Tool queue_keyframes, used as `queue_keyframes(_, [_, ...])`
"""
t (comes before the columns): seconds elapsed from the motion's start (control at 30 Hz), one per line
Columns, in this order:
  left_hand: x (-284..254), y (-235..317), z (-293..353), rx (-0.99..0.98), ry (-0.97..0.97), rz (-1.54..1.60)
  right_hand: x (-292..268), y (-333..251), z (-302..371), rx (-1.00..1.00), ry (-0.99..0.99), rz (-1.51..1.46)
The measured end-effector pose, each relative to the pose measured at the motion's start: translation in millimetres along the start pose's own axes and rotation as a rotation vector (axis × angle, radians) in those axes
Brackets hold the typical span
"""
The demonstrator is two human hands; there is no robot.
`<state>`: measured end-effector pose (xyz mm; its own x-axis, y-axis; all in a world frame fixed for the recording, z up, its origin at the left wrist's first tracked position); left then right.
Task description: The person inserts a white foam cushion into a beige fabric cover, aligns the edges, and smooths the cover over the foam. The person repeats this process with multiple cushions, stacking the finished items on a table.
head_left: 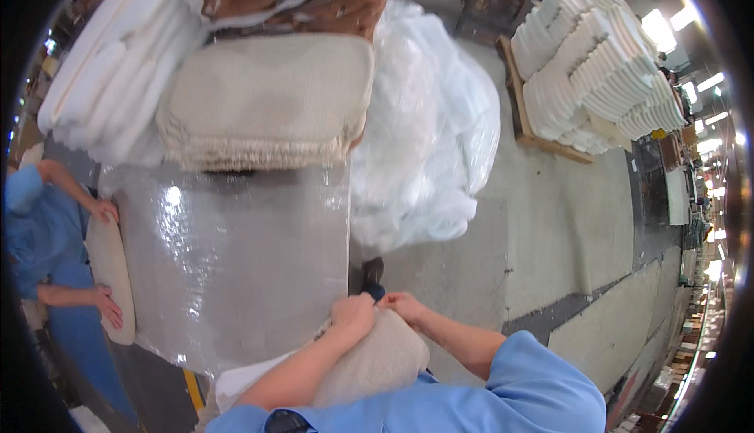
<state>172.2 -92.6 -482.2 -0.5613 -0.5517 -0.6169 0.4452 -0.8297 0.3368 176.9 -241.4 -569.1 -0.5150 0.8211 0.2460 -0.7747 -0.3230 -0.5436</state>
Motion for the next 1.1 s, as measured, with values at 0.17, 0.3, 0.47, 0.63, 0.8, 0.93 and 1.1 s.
queue_keyframes(0.17, [-14, -13, 12, 0.073, -0.097, 0.202, 7, -29, 22, -0.096, -0.037, -0.064])
queue_keyframes(0.3, [-16, -28, 19, 0.037, -0.17, 0.28, 10, -54, 37, -0.024, -0.12, 0.048])
queue_keyframes(0.47, [-16, -22, 22, 0.077, -0.144, 0.19, 10, -67, 33, -0.209, -0.125, 0.298])
queue_keyframes(0.63, [-20, -21, 32, 0.053, -0.035, 0.14, 15, -67, 22, -0.299, 0.022, 0.446])
queue_keyframes(0.8, [-21, -22, 26, -0.027, 0.002, 0.086, 19, -61, 18, -0.129, 0.029, 0.314])
queue_keyframes(0.93, [-18, -22, 21, -0.035, 0.007, 0.042, 18, -44, 7, 0.056, 0.006, 0.177])
queue_keyframes(1.1, [-14, -20, 21, -0.051, 0.0, 0.034, 21, -28, 3, 0.255, 0.005, -0.009])
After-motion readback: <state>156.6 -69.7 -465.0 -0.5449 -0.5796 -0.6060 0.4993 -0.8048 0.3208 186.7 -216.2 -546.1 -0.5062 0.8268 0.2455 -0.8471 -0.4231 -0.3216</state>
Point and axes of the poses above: each hand's wrist, its own z-axis away from the middle knuckle, its own x-axis out of the palm, y = z × x, the point moved 7 cm from there along -z, towards the middle knuckle, and after that the axes turned 7 degrees about -x, right-handed, at the moved point
